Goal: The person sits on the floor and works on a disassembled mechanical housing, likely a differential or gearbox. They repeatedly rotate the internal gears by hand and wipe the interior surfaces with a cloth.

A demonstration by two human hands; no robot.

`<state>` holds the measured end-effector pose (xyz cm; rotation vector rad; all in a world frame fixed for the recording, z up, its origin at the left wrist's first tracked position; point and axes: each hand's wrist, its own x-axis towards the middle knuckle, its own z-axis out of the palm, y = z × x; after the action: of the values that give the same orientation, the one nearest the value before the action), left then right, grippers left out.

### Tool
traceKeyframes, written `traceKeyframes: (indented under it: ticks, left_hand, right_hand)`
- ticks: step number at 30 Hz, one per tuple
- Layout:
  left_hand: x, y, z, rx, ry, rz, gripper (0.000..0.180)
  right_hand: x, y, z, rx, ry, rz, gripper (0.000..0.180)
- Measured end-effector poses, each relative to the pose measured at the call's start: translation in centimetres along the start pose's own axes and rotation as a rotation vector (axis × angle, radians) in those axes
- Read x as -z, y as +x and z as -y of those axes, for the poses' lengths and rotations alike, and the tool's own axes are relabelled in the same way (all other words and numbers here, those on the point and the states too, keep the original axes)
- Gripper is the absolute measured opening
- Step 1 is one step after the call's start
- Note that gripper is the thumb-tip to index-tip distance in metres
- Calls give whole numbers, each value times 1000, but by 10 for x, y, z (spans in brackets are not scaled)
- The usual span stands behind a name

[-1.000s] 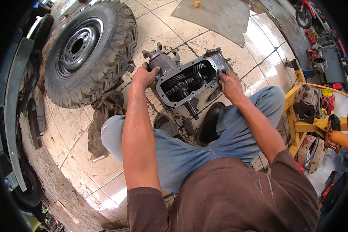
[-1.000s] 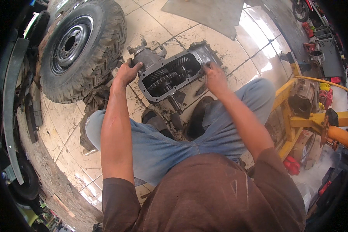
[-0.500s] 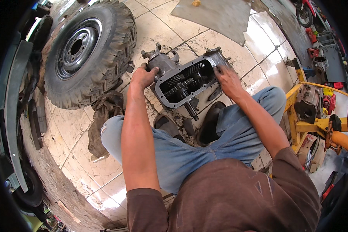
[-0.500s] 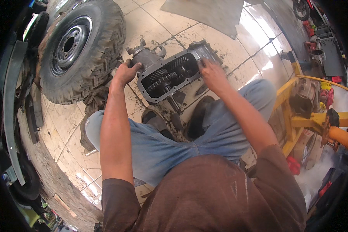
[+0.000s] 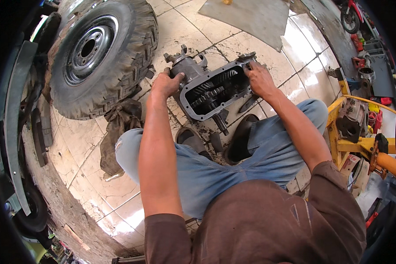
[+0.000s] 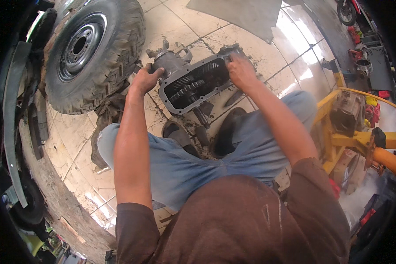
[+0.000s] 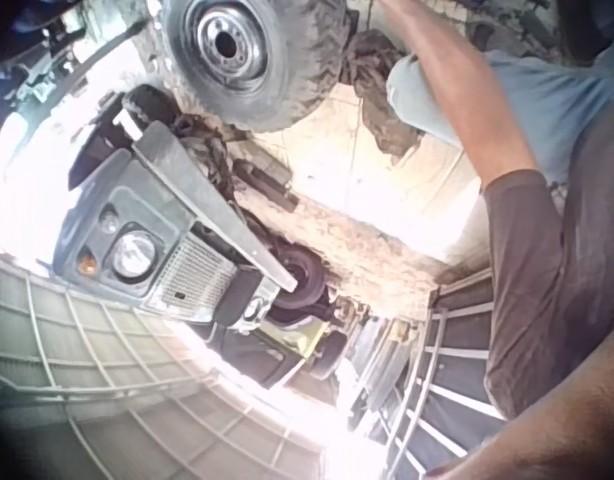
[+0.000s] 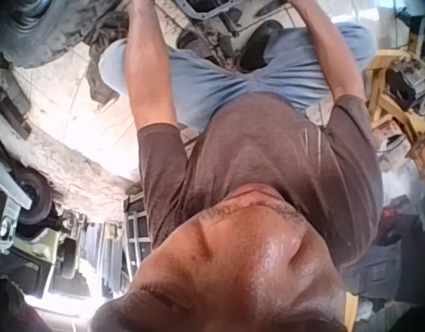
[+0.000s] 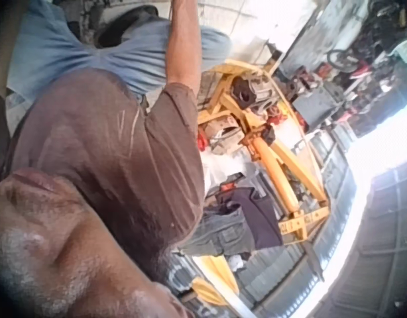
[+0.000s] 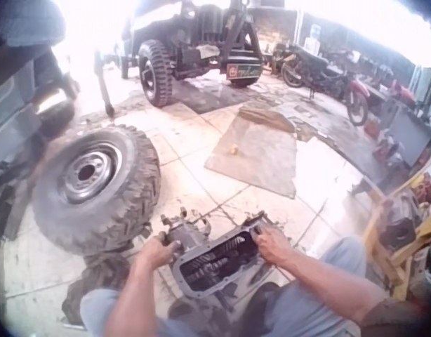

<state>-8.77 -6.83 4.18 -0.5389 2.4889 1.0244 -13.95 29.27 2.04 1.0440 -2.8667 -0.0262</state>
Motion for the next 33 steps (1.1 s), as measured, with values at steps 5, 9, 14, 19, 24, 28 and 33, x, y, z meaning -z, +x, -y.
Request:
traceKeyframes:
  ticks: [5,9,14,19,24,28,33]
  left_hand:
    - [-3,0,5,28,38,-6,86]
    - [-5,6,7,11,14,1,85]
    - [-4,-2,0,35,77,-35,84]
    - [-5,8,8,7,35,14,84]
    - [-9,7,12,6,70,-45,86]
    - [-8,9,9,5,75,-15,86]
    - [-10,9,11,1,53,-49,85]
  right_hand:
    - [19,-39,10,59,98,-10,30]
    - [4,-1,-2,33,6,-4,23]
    - [6,-4,5,99,-78,-70,25]
    - [7,-4,3,20,-19,39,25]
    - [8,15,5,8,5,83,23]
    - [-3,-15,-1,29,9,-52,25]
    - [-1,19,2,-90,-20,91,31]
